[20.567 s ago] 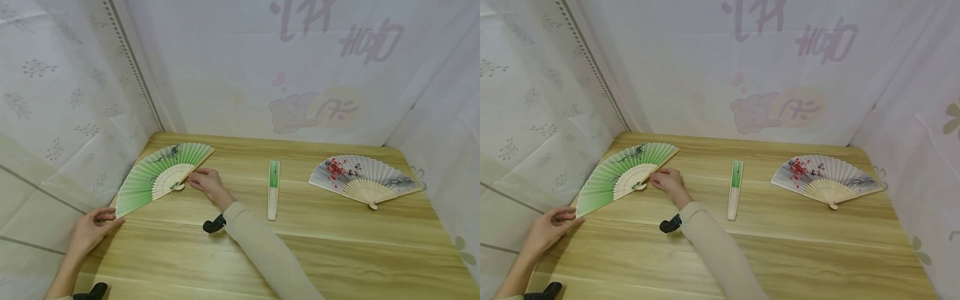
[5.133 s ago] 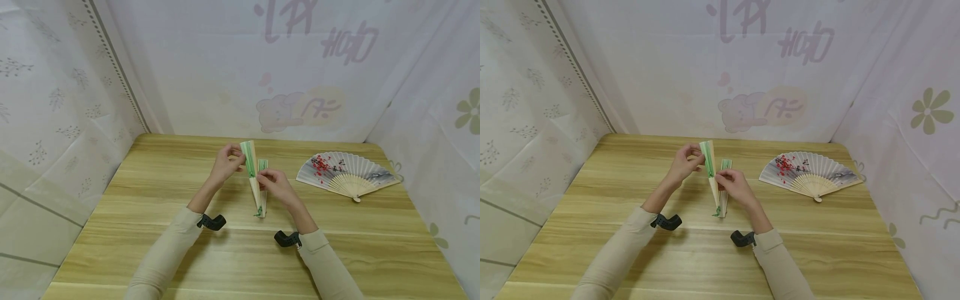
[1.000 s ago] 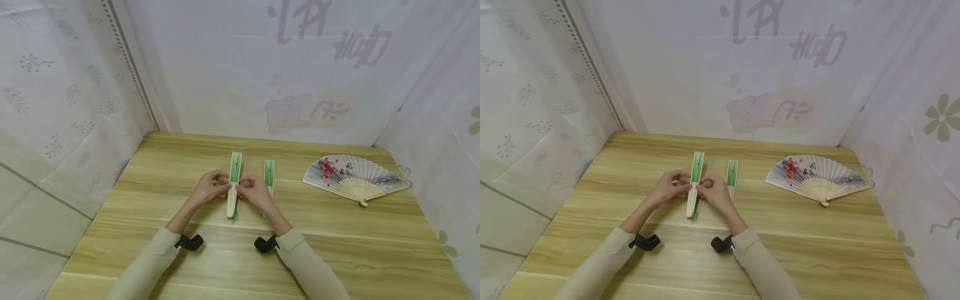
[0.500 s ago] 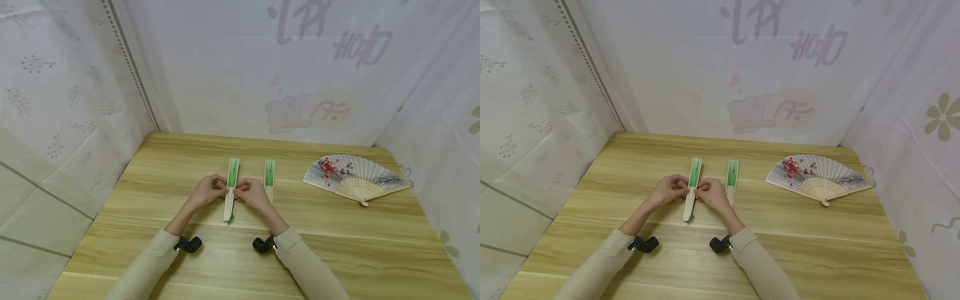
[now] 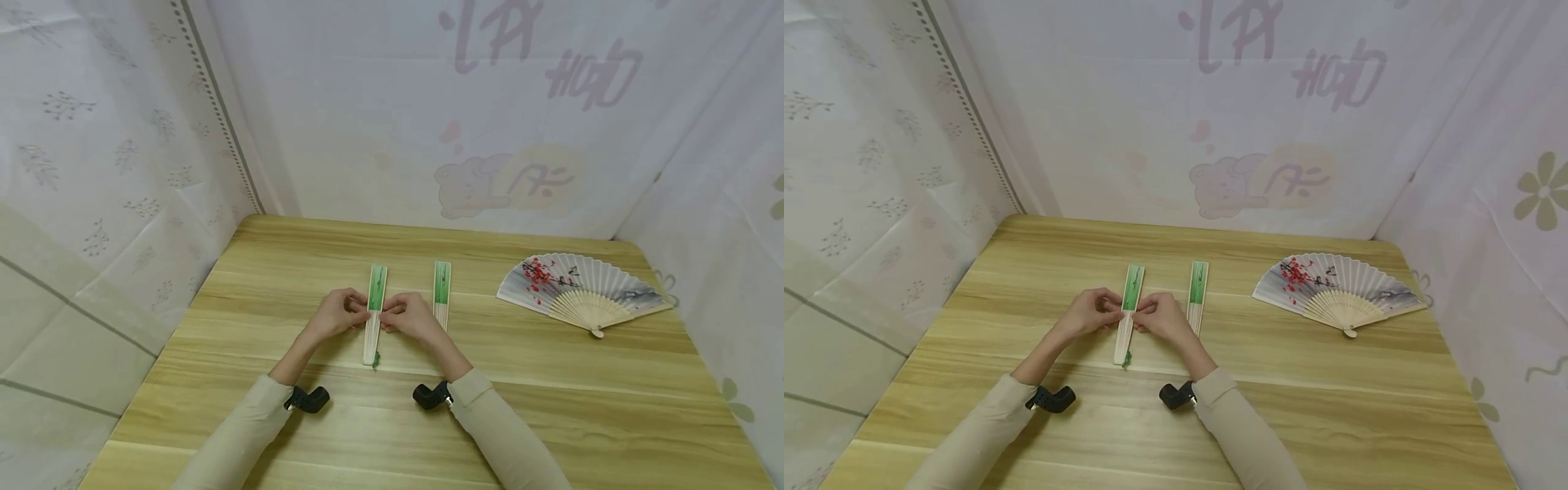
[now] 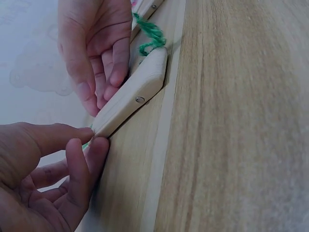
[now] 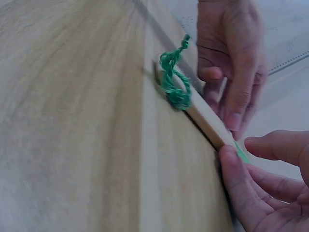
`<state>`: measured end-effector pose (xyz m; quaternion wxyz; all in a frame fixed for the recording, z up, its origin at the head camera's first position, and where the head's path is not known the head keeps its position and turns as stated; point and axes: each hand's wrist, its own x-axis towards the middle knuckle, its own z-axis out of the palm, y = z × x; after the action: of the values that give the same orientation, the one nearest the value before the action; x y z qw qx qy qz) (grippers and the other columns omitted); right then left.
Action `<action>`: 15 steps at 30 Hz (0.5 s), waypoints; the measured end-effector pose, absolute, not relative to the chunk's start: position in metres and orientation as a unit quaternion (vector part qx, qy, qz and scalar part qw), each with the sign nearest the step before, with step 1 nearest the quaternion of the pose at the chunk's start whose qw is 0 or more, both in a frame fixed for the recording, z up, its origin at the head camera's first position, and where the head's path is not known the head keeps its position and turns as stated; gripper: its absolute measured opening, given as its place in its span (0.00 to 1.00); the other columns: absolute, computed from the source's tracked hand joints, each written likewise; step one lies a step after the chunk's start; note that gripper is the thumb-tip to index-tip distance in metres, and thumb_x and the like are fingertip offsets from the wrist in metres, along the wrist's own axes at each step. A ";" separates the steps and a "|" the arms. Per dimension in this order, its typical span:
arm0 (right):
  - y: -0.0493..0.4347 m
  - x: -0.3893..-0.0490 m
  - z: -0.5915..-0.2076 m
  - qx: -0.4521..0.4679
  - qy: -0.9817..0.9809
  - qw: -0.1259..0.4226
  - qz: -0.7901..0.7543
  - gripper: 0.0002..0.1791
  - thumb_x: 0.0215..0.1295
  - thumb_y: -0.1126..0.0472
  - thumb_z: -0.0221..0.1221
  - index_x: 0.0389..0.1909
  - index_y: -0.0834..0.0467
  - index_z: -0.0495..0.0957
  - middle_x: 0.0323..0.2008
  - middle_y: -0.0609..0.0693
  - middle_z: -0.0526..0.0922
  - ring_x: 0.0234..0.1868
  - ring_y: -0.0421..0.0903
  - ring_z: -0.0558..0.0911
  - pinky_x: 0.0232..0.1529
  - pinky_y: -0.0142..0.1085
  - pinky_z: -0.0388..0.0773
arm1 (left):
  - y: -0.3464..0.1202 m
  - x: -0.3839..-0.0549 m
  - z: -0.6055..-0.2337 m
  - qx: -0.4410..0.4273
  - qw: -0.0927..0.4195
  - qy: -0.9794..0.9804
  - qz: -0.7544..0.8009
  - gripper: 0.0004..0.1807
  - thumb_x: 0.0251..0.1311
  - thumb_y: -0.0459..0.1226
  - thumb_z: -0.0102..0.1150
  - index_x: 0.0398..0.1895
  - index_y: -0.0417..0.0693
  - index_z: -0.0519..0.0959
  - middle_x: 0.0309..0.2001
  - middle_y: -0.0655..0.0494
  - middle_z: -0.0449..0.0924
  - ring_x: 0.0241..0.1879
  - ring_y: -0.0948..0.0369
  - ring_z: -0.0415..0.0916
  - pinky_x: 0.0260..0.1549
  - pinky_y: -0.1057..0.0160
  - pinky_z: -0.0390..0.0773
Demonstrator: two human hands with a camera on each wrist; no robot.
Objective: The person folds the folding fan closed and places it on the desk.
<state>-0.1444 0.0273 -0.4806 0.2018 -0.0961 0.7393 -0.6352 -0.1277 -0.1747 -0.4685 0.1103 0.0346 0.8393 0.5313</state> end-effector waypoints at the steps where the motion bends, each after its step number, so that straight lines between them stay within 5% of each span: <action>1: 0.029 -0.145 -0.480 -0.097 0.739 0.206 -0.634 0.09 0.66 0.73 0.64 0.45 0.73 0.79 0.33 0.60 0.85 0.33 0.51 0.87 0.35 0.39 0.86 | -0.175 -0.128 -0.469 0.035 0.111 0.839 0.531 0.16 0.63 0.27 0.67 0.52 0.28 0.77 0.35 0.44 0.83 0.28 0.54 0.83 0.25 0.61 0.83; 15: 0.052 -0.151 -0.465 -0.143 0.712 0.215 -0.653 0.13 0.70 0.73 0.60 0.52 0.78 0.76 0.41 0.70 0.83 0.41 0.60 0.86 0.44 0.47 0.84 | -0.172 -0.135 -0.462 0.079 0.082 0.829 0.547 0.12 0.68 0.27 0.62 0.51 0.28 0.77 0.40 0.39 0.84 0.34 0.47 0.85 0.29 0.52 0.85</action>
<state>-0.1506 0.0516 -0.4654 0.2147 -0.1427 0.7124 -0.6527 -0.1346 -0.1725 -0.4618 0.0823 0.0786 0.8291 0.5474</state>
